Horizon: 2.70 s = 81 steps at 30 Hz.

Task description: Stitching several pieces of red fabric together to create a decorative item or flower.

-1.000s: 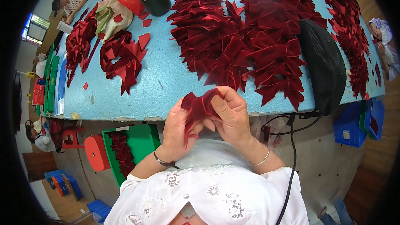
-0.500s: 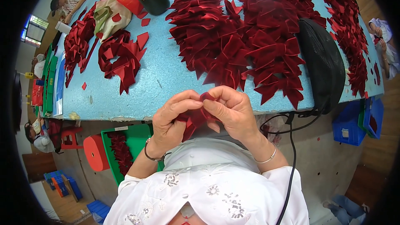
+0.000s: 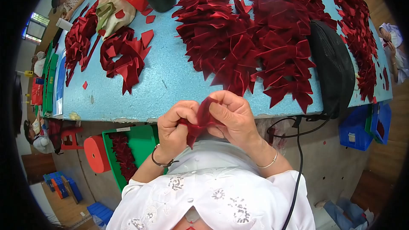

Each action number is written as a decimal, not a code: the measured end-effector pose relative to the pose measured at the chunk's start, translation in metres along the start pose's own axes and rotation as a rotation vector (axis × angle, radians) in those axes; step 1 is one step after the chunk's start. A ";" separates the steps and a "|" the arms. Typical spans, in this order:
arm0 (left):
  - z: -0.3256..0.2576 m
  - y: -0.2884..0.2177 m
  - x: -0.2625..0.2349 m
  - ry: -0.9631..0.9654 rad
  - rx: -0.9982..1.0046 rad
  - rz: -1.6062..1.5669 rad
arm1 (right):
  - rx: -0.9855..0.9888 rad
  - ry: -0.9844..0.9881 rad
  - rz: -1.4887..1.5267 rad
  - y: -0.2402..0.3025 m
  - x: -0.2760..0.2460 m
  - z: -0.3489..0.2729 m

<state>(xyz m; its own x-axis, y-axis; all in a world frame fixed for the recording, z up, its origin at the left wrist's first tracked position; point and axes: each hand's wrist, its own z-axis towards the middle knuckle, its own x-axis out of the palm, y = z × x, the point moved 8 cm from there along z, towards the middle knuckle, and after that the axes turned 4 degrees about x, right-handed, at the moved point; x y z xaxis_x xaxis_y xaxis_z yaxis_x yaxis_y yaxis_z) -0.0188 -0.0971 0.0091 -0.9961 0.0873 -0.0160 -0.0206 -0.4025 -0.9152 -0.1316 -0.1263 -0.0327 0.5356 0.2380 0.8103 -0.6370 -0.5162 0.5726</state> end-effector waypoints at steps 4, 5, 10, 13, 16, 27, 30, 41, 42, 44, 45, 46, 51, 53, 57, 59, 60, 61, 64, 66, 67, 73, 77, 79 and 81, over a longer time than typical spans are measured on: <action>-0.012 0.026 -0.002 -0.152 -0.328 -0.525 | 0.047 0.083 -0.213 0.005 0.012 -0.002; -0.012 0.026 -0.003 -0.155 -0.327 -0.526 | 0.050 0.084 -0.214 0.004 0.011 -0.001; -0.015 0.031 0.008 -0.086 -0.414 -0.995 | -0.013 0.176 -0.277 0.006 0.018 -0.003; -0.016 0.033 0.010 -0.086 -0.429 -1.080 | -0.020 0.140 -0.264 0.005 0.017 -0.003; -0.010 0.026 0.003 -0.141 -0.325 -0.839 | -0.098 0.083 -0.382 0.011 0.016 -0.004; 0.003 0.008 -0.006 -0.009 -0.109 -0.279 | -0.153 -0.071 -0.569 0.022 0.014 -0.009; 0.007 0.000 -0.006 0.011 -0.085 -0.156 | -0.175 -0.116 -0.651 0.025 0.013 -0.010; 0.008 -0.003 -0.013 -0.005 -0.067 0.036 | -0.184 -0.122 -0.835 0.029 0.019 -0.008; 0.006 0.002 -0.014 0.007 -0.112 -0.069 | -0.161 -0.084 -0.767 0.027 0.021 -0.009; 0.001 0.013 -0.013 0.031 -0.201 -0.281 | -0.114 -0.009 -0.629 0.024 0.024 -0.009; 0.000 0.015 -0.013 0.030 -0.201 -0.282 | -0.113 -0.008 -0.631 0.023 0.024 -0.009; -0.003 0.020 -0.011 0.021 -0.243 -0.438 | -0.087 0.008 -0.585 0.021 0.023 -0.007; -0.008 0.028 -0.001 0.000 -0.404 -0.841 | 0.013 -0.027 -0.478 0.013 0.019 0.000; -0.010 0.030 0.000 -0.001 -0.444 -0.887 | 0.036 -0.062 -0.471 0.011 0.017 0.000; -0.010 0.030 -0.006 0.016 -0.432 -0.810 | -0.028 -0.082 -0.752 0.011 0.018 0.000; -0.007 0.029 -0.006 0.021 -0.431 -0.793 | -0.156 -0.069 -0.720 0.016 0.022 -0.002; -0.006 0.027 -0.007 0.023 -0.431 -0.784 | -0.219 -0.062 -0.704 0.019 0.025 -0.003; -0.005 0.025 -0.007 0.022 -0.431 -0.784 | -0.218 -0.061 -0.704 0.019 0.024 -0.004; -0.003 0.021 -0.012 0.029 -0.414 -0.545 | -0.254 -0.060 -0.899 0.023 0.026 -0.007; -0.001 0.017 -0.010 0.002 -0.400 -0.578 | -0.304 -0.026 -0.927 0.024 0.026 -0.005; -0.001 0.016 -0.010 -0.024 -0.386 -0.610 | -0.354 0.010 -0.953 0.025 0.028 -0.005; 0.002 0.010 -0.013 -0.084 -0.165 -0.416 | -0.386 0.009 -0.859 0.028 0.026 -0.009; -0.002 0.011 -0.011 -0.073 -0.189 -0.067 | -0.568 -0.060 -1.029 0.030 0.023 -0.015; -0.005 0.015 -0.012 -0.125 -0.210 -0.120 | -0.605 -0.122 -1.080 0.031 0.020 -0.016; -0.007 0.018 -0.011 -0.148 -0.221 -0.145 | -0.623 -0.156 -1.104 0.032 0.019 -0.017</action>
<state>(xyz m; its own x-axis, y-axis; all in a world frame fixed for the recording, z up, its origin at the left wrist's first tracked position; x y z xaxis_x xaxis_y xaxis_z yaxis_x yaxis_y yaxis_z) -0.0079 -0.0988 -0.0105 -0.9861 -0.0113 0.1658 -0.1609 -0.1857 -0.9694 -0.1511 -0.1247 0.0034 0.9766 0.1715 -0.1296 0.0569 0.3748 0.9254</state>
